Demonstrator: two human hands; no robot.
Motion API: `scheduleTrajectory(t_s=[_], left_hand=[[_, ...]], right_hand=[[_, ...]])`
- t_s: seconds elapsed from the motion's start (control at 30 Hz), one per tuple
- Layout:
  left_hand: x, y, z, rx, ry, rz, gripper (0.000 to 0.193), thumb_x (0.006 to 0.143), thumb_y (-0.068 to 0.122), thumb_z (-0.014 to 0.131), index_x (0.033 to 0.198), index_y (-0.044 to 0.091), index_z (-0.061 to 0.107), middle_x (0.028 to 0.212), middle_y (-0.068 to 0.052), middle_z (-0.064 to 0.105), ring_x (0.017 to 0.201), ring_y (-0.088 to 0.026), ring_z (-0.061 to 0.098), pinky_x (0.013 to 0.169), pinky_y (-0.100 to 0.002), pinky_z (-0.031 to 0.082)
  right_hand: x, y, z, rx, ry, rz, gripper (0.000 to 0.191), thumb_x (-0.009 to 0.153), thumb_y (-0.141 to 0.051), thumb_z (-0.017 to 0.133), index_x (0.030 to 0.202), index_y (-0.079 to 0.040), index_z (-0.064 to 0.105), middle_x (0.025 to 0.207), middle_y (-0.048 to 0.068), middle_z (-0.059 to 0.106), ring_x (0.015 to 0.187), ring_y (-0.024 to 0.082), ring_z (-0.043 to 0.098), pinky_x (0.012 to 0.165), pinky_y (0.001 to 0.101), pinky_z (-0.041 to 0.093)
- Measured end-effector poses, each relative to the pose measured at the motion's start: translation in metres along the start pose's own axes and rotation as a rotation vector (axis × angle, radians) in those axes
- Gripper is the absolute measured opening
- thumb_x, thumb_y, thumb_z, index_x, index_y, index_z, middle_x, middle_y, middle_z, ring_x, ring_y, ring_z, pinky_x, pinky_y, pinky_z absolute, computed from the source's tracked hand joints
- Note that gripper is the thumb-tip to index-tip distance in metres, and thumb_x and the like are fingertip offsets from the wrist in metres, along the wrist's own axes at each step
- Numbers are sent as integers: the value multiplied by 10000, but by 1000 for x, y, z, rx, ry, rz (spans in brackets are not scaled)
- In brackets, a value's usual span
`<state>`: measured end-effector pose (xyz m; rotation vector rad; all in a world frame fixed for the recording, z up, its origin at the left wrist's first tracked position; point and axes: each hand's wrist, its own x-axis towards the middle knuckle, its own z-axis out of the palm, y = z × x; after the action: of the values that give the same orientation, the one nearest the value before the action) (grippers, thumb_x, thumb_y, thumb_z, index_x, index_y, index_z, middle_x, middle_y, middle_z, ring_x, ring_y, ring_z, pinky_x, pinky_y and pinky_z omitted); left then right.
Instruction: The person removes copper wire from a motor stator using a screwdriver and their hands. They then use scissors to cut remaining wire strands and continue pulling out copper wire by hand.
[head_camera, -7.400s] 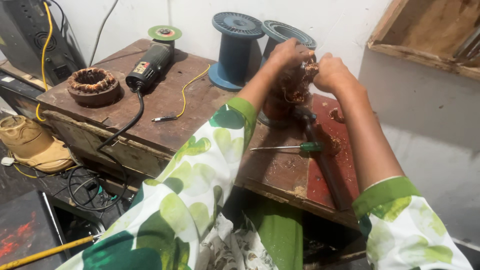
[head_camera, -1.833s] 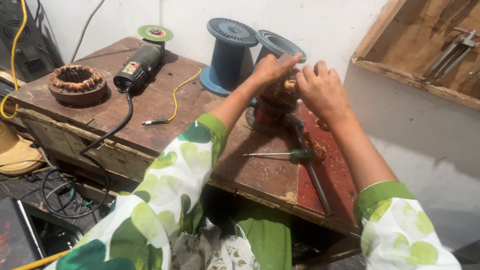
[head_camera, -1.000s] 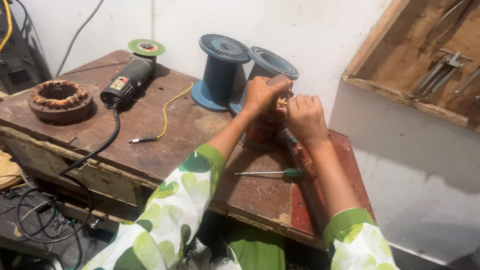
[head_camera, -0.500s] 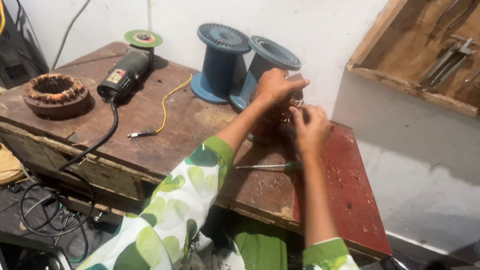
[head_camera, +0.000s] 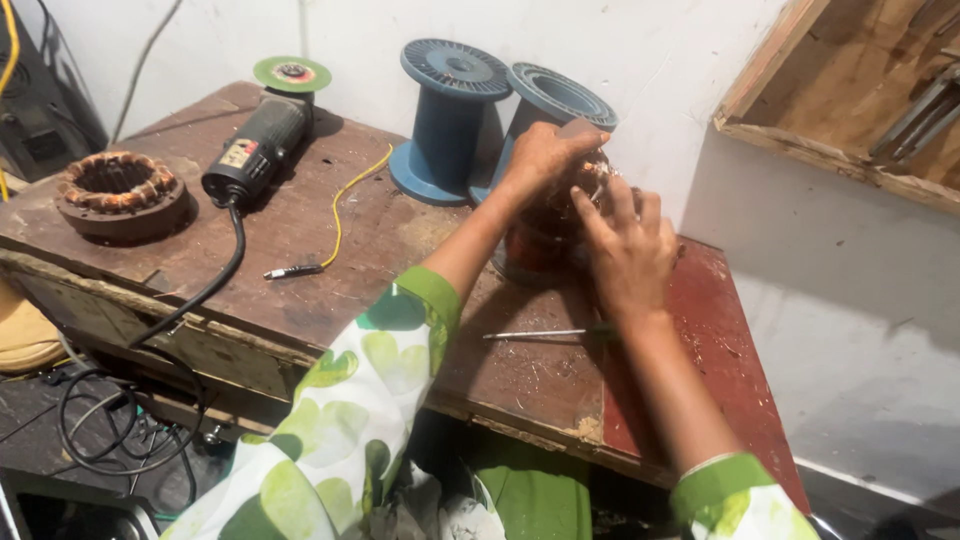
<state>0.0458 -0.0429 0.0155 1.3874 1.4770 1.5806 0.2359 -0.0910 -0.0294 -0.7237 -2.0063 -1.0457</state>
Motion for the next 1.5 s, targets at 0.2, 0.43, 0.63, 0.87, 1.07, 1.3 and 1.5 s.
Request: scheduleTrajectory(t_s=[0.2,0.43,0.63,0.87,1.07,1.3,1.5], left_hand=[[-6,-2,6,38,89,100,558,713,513,750,852,-26,797,727,-169,774,655,-226,767,591,-338,587],[-12,-3,8,-7,197,64,563,713,477,813,869,-59,747,775,-185,758,692,-217,772,630,-345,614],[-15,-3,7,-16,191,91,528,716,522,762,807,3,801,701,-136,779,632,-195,755,574,-344,577],[-14,-8,-2,0,103,62,568,742,538,767,838,-21,802,702,-138,771,630,-185,742,562,-328,572],[-20,-15,-6,-106,39,78,605,707,553,765,862,-30,801,721,-139,776,643,-189,760,567,-311,595],[-14,-24,1,-145,51,125,579,720,547,791,787,-29,774,684,-138,756,605,-177,740,538,-280,578],[-21,-33,-2,-328,-15,190,442,762,453,800,777,15,749,649,-66,700,534,-125,642,458,-263,497]], right_hand=[[3,29,23,-268,20,-288,100,921,-228,727,1017,-201,728,1347,20,539,1240,255,493,1006,487,447],[10,21,33,-93,122,-227,135,908,-215,734,1038,-179,745,1364,38,531,1333,263,467,1102,478,397],[-10,7,21,-61,152,-187,77,967,-169,764,952,-109,718,1323,13,570,1248,232,493,1007,430,408],[12,-9,-4,214,110,-2,311,878,-330,811,1041,-70,762,1169,90,586,1081,263,527,914,435,423],[69,14,-15,675,-298,457,315,797,-291,826,999,-50,793,1096,169,666,958,277,659,853,407,538],[84,16,5,575,-558,426,323,807,-274,822,1017,-30,792,856,168,750,769,281,727,770,408,571],[57,20,18,803,-235,131,268,821,-217,826,941,15,765,1003,133,721,972,274,642,800,383,541]])
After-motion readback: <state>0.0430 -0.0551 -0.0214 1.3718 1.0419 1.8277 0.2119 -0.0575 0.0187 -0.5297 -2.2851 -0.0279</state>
